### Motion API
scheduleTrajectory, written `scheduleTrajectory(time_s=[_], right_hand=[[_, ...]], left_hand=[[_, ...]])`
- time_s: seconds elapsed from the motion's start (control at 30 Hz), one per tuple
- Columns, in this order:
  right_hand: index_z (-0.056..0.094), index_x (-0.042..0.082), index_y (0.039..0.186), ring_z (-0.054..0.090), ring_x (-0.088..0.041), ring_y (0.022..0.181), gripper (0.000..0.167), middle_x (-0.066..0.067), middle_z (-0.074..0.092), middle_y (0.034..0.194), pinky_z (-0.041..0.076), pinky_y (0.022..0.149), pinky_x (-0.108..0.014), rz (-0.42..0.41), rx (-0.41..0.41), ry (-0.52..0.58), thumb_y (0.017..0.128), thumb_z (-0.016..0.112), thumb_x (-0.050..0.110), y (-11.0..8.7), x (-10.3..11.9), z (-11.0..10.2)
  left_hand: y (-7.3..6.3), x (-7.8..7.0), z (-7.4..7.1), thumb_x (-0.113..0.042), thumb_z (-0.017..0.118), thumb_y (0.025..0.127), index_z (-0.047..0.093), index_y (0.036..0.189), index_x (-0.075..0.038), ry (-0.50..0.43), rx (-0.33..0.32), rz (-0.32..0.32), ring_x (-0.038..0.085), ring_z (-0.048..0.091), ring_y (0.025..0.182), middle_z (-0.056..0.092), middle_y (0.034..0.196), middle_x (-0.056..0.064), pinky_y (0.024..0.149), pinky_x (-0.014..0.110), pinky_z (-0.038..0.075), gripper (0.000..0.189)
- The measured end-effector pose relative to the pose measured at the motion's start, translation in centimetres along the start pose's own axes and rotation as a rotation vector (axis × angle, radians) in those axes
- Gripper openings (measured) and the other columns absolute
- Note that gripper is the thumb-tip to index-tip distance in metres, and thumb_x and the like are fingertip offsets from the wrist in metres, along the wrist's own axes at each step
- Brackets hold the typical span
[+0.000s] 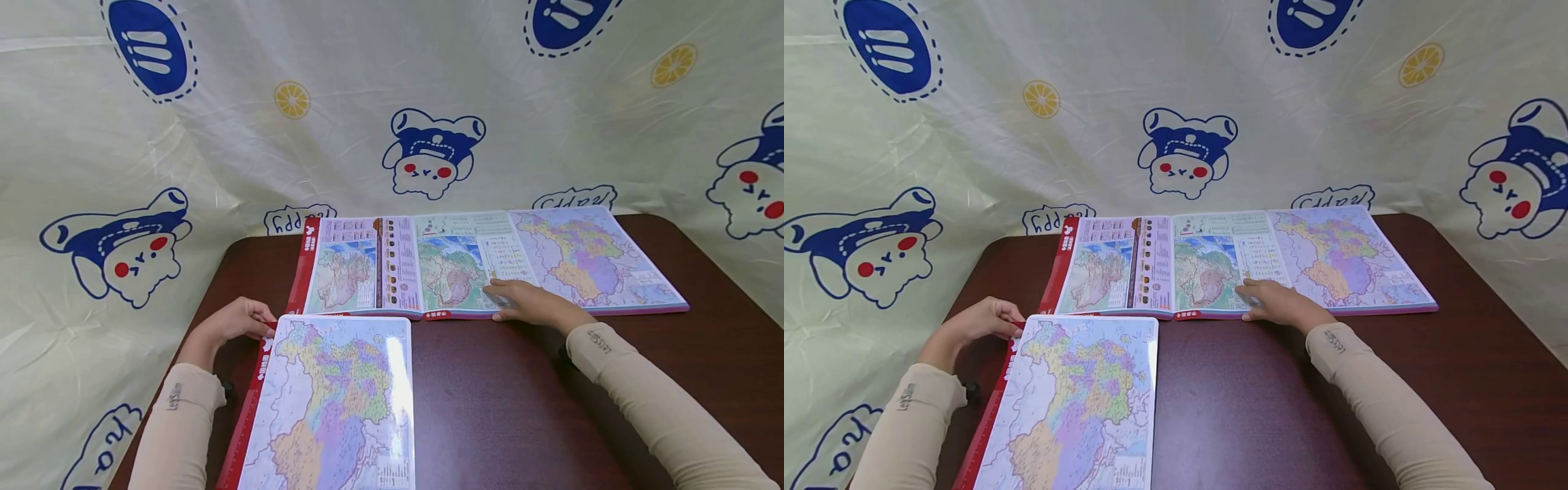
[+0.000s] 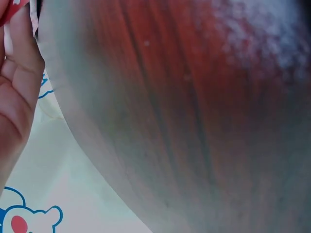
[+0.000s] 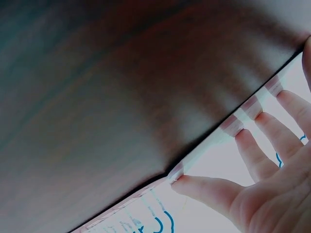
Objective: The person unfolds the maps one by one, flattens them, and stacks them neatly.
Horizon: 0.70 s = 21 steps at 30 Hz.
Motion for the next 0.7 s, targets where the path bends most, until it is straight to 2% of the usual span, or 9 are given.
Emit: scheduleTrajectory(time_s=[0.13, 0.23, 0.47, 0.7], right_hand=[[0.043, -0.004, 0.130, 0.033, -0.046, 0.120, 0.058, -0.030, 0.034, 0.133, 0.029, 0.095, -0.055, 0.001, 0.001, 0.001, 0.083, 0.064, 0.024, 0.0, 0.1, 0.0], [0.043, -0.003, 0.130, 0.032, -0.046, 0.120, 0.058, -0.029, 0.034, 0.133, 0.028, 0.095, -0.055, 0.001, 0.003, -0.003, 0.083, 0.064, 0.025, 0.0, 0.1, 0.0], [0.043, -0.002, 0.130, 0.031, -0.046, 0.120, 0.061, -0.029, 0.033, 0.134, 0.027, 0.095, -0.057, 0.023, 0.008, 0.006, 0.083, 0.064, 0.031, 0.0, 0.1, 0.0], [0.043, 0.002, 0.132, 0.030, -0.046, 0.121, 0.065, -0.027, 0.032, 0.136, 0.025, 0.090, -0.065, 0.094, 0.030, 0.003, 0.082, 0.064, 0.036, 0.0, 0.0, 0.0]], left_hand=[[0.0, -0.1, -0.1, -0.012, 0.070, 0.077, 0.068, 0.093, -0.001, -0.019, -0.004, 0.024, 0.026, 0.063, 0.079, 0.066, 0.089, 0.013, 0.071, 0.039, 0.051, 0.020], [0.1, 0.1, -0.2, -0.017, 0.071, 0.077, 0.068, 0.096, -0.002, -0.029, -0.040, 0.028, 0.026, 0.063, 0.079, 0.066, 0.091, 0.011, 0.072, 0.039, 0.051, 0.024], [0.5, -0.4, -0.9, -0.024, 0.067, 0.081, 0.064, 0.105, -0.004, -0.063, -0.159, 0.063, 0.027, 0.061, 0.083, 0.064, 0.099, 0.012, 0.073, 0.038, 0.051, 0.031], [1.0, -1.6, -1.4, -0.027, 0.060, 0.087, 0.055, 0.114, -0.003, -0.134, -0.278, 0.150, 0.026, 0.060, 0.085, 0.058, 0.107, 0.017, 0.074, 0.037, 0.050, 0.037]])
Point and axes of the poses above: each hand's wrist, its own y-axis towards the middle knuckle, its own z-axis out of the palm, x = y × z, the point moved 7 cm from there along y, towards the middle knuckle
